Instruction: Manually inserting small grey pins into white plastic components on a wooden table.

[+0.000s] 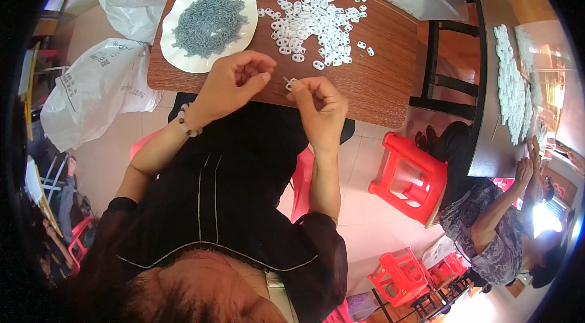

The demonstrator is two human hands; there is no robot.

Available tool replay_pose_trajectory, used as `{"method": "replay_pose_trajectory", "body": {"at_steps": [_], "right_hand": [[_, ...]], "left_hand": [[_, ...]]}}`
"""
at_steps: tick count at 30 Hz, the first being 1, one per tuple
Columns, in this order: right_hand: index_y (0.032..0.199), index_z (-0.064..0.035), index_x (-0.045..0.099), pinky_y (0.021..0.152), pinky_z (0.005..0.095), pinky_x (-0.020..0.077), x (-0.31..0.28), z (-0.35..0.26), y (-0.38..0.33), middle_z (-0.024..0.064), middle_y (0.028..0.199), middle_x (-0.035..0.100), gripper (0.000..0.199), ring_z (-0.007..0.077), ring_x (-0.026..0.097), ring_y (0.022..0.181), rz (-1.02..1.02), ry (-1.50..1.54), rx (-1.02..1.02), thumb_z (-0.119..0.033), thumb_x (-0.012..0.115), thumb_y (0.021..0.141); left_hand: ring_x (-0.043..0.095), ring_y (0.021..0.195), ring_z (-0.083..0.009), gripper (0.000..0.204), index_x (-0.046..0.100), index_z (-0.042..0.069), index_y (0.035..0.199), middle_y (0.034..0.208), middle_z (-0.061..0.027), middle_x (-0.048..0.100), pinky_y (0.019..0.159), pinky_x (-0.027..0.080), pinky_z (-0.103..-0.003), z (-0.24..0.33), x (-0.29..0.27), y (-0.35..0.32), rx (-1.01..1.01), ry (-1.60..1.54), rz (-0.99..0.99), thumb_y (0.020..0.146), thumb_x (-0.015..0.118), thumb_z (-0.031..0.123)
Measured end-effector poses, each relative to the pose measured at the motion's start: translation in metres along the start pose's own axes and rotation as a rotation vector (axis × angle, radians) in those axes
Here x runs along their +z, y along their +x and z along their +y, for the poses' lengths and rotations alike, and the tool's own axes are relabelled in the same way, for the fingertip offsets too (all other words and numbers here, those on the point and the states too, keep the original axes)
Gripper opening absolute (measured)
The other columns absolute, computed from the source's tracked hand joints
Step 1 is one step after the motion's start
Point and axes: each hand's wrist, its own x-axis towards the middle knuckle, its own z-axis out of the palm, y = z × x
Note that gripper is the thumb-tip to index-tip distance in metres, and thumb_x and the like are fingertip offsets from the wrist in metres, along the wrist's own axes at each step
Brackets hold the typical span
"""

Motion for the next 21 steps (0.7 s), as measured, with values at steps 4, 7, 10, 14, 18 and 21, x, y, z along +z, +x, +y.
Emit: {"method": "replay_pose_trajectory", "body": {"at_steps": [4, 7, 10, 14, 18, 21], "right_hand": [[0.085, 0.0003, 0.064, 0.062, 0.0178, 0.0416, -0.014, -0.003, -0.001, 0.0023, 0.074, 0.065, 0.009, 0.0045, 0.056, 0.068, 0.092, 0.066, -0.046, -0.008, 0.064, 0.09], [0.085, 0.0004, 0.064, 0.062, 0.0177, 0.042, -0.017, -0.004, -0.002, 0.0023, 0.074, 0.065, 0.009, 0.0045, 0.056, 0.068, 0.101, 0.082, -0.071, -0.007, 0.064, 0.09], [0.085, 0.0006, 0.064, 0.062, 0.0176, 0.0423, -0.016, -0.003, -0.002, 0.0027, 0.074, 0.065, 0.009, 0.0047, 0.057, 0.068, 0.092, 0.095, -0.068, -0.007, 0.064, 0.09], [0.085, 0.0007, 0.064, 0.063, 0.0176, 0.0429, -0.017, 0.0, -0.001, 0.0029, 0.074, 0.065, 0.009, 0.0053, 0.057, 0.069, 0.079, 0.101, -0.053, -0.006, 0.063, 0.09], [0.085, 0.0008, 0.063, 0.063, 0.0182, 0.0436, -0.018, 0.003, 0.001, 0.0028, 0.075, 0.064, 0.009, 0.0057, 0.058, 0.069, 0.077, 0.129, -0.055, -0.006, 0.063, 0.091], [0.088, 0.0009, 0.064, 0.065, 0.0183, 0.043, -0.019, 0.005, 0.0, 0.0035, 0.076, 0.065, 0.009, 0.006, 0.058, 0.07, 0.071, 0.114, -0.046, -0.007, 0.063, 0.091]], "left_hand": [[0.059, 0.076, -0.0195, 0.017, 0.065, 0.006, 0.1, 0.094, -0.0073, 0.059, 0.065, 0.047, -0.029, 0.002, 0.017, 0.026, 0.385, 0.692, 0.047, 0.083, 0.066, 0.01], [0.058, 0.08, -0.0245, 0.016, 0.065, 0.008, 0.095, 0.089, -0.0077, 0.056, 0.067, 0.048, -0.034, -0.014, 0.024, 0.044, 0.573, 0.904, 0.062, 0.08, 0.068, 0.011], [0.057, 0.082, -0.0259, 0.014, 0.064, 0.009, 0.091, 0.088, -0.0068, 0.055, 0.069, 0.048, -0.036, -0.023, 0.027, 0.053, 0.627, 1.021, 0.047, 0.079, 0.069, 0.012], [0.056, 0.082, -0.0262, 0.011, 0.063, 0.009, 0.09, 0.087, -0.0057, 0.056, 0.069, 0.048, -0.037, -0.023, 0.026, 0.056, 0.633, 1.084, 0.047, 0.08, 0.068, 0.012], [0.057, 0.082, -0.027, 0.011, 0.063, 0.009, 0.089, 0.088, -0.0064, 0.057, 0.069, 0.048, -0.037, -0.02, 0.025, 0.055, 0.624, 1.057, 0.017, 0.081, 0.067, 0.013], [0.057, 0.084, -0.0275, 0.01, 0.062, 0.008, 0.088, 0.089, -0.0073, 0.059, 0.071, 0.048, -0.038, -0.019, 0.026, 0.055, 0.62, 1.103, 0.024, 0.081, 0.067, 0.014]]}}
